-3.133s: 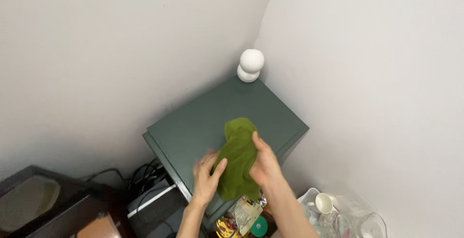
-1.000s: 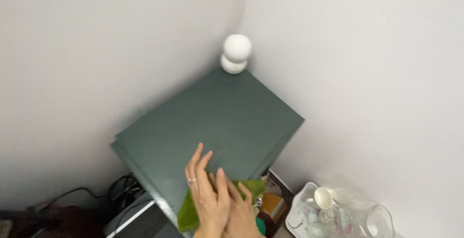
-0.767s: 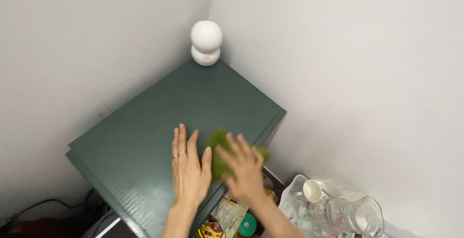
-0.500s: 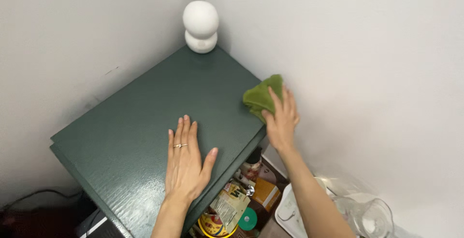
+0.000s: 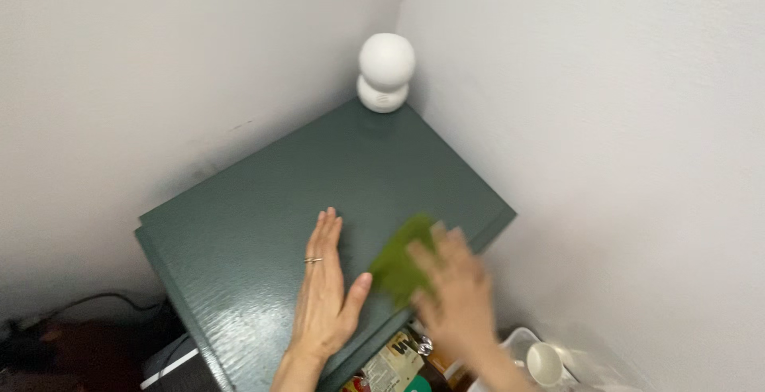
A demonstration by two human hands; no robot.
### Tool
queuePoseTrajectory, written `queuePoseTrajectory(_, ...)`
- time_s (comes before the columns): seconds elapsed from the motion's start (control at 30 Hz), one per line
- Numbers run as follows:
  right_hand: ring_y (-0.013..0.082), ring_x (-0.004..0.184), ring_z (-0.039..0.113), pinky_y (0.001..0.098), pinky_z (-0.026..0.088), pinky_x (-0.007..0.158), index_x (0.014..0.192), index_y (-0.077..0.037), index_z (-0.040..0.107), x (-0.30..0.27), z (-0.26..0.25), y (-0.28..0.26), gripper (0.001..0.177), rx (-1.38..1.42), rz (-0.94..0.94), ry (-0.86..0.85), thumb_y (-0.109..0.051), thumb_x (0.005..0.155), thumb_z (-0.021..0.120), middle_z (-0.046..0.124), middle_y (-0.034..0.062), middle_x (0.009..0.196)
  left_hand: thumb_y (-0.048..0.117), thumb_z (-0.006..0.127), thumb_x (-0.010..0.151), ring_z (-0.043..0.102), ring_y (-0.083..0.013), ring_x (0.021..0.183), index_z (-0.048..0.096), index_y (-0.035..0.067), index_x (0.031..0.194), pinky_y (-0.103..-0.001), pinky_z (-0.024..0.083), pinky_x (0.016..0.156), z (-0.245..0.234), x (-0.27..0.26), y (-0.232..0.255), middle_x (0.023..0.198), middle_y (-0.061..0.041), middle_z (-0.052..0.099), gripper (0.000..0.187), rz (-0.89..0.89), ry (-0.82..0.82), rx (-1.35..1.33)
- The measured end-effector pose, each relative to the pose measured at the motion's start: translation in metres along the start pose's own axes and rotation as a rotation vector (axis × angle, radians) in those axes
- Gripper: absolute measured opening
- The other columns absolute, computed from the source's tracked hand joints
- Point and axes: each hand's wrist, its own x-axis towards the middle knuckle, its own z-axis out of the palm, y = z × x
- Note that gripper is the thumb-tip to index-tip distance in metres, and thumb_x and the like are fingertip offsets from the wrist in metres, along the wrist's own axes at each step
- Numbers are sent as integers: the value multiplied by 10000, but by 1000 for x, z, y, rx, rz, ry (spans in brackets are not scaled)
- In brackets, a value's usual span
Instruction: The person wipes a dark green cabinet top with a green cloth, then moves to wipe the wooden headboard of a bed, and finally wipes the surface of a wooden vanity table. The person uses a green cloth throughout the task.
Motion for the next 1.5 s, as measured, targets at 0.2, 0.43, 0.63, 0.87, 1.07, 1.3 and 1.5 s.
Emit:
queuePoseTrajectory(0.2, 340, 1523, 238, 650, 341, 1055, 1559, -225, 383, 115, -6, 58, 677, -340, 337, 72, -440, 939, 546, 266, 121, 1668, 452, 569, 917, 104, -372, 1578, 181, -4, 1583, -521, 190, 1243, 1, 3, -1, 1682, -229, 163, 896, -79, -11, -11)
queuePoseTrajectory(0.43, 309, 1536, 238, 592, 342, 1077, 1571, -190, 386, 147, 43, -35, 719, -366, -4, 134, -471, 933, 562, 225, 144, 1681, 498, 589, 934, -47, -428, 1592, 144, -61, 1584, -572, 90, 1270, -4, 0, 1, 1702, -292, -40, 966, 41, 127, 59)
queuePoseTrajectory(0.63, 277, 1548, 209, 604, 241, 1154, 1559, -192, 393, 92, 39, -80, 727, -202, -376, -69, -447, 910, 599, 212, 123, 1689, 575, 527, 919, -83, -418, 1571, 145, -28, 1584, -639, -30, 1247, 3, -2, 2, 1676, -286, -76, 976, 74, 215, 220)
queuePoseTrajectory(0.87, 261, 1538, 241, 607, 252, 1147, 1547, -245, 401, 91, 2, -12, 710, -298, -92, 23, -410, 880, 580, 258, 88, 1677, 607, 466, 982, -78, -436, 1585, 117, -58, 1593, -621, -35, 1262, 0, -1, 1, 1693, -296, -71, 968, -2, 129, 179)
queuePoseTrajectory(1.07, 303, 1522, 209, 639, 271, 1086, 1575, -213, 359, 183, 63, -43, 732, -361, 28, 12, -478, 926, 570, 206, 128, 1675, 615, 496, 958, -65, -447, 1587, 111, -66, 1593, -631, -44, 1258, -1, -1, 1, 1690, -314, -33, 1007, 8, 145, 153)
queuePoseTrajectory(1.3, 264, 1571, 251, 616, 252, 1187, 1599, -326, 417, 144, 77, -101, 594, 21, -689, -112, -449, 1041, 583, 267, 45, 1725, 660, 543, 903, -40, -455, 1589, 121, -20, 1605, -696, -94, 1235, 0, -5, 2, 1684, -322, -19, 1065, 125, 269, 256)
queuePoseTrajectory(1.5, 271, 1555, 252, 597, 290, 1144, 1564, -247, 408, 182, 62, -69, 689, -173, -419, -69, -395, 909, 563, 254, 84, 1694, 650, 575, 930, -42, -486, 1595, 99, -39, 1611, -725, -79, 1223, 1, -5, -2, 1689, -348, -25, 1080, 54, 195, 212)
